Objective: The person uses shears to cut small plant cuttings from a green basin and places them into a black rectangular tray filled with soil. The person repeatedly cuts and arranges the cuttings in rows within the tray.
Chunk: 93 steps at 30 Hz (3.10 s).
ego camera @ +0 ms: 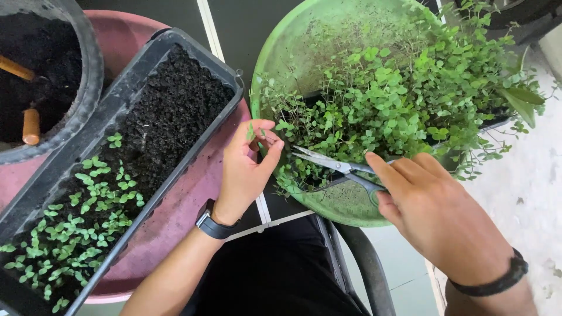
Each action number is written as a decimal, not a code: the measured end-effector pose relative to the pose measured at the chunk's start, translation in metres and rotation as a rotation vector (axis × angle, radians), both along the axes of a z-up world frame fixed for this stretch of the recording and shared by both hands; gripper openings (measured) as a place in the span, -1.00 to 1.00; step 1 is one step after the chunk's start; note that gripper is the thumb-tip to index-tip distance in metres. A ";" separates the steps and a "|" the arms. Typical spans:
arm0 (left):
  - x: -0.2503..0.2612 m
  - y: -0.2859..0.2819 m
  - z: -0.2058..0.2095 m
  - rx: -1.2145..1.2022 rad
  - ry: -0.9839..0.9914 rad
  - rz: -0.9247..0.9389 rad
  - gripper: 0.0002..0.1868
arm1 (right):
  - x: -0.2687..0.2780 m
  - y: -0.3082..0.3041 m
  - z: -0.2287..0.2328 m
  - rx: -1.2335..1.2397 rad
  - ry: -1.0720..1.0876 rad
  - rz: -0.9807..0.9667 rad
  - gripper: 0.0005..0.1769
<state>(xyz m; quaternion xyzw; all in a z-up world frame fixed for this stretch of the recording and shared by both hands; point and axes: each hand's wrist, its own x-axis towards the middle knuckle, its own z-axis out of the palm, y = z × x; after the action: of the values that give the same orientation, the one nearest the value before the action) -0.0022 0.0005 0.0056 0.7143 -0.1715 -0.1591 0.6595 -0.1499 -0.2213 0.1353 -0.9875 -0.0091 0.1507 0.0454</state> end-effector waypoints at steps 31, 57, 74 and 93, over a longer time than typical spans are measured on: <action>-0.001 0.001 0.008 0.009 0.005 -0.008 -0.59 | 0.016 -0.001 0.015 -0.012 0.162 -0.016 -0.49; -0.001 0.034 0.033 0.012 -0.357 0.152 -0.60 | 0.021 0.009 0.016 0.108 -0.037 -0.006 -0.48; -0.031 0.269 0.055 0.359 -0.291 0.740 -0.42 | 0.067 0.211 -0.150 0.462 -0.239 0.593 -0.56; 0.012 0.244 0.060 0.555 -0.430 0.166 -0.29 | 0.101 0.249 -0.078 0.831 -0.495 0.275 -0.90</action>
<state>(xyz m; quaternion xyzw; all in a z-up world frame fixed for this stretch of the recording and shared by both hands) 0.0102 0.2449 0.0659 0.8948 -0.1980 0.0081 0.4000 -0.0490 0.0276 0.0569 -0.8817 -0.2089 -0.0997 0.4111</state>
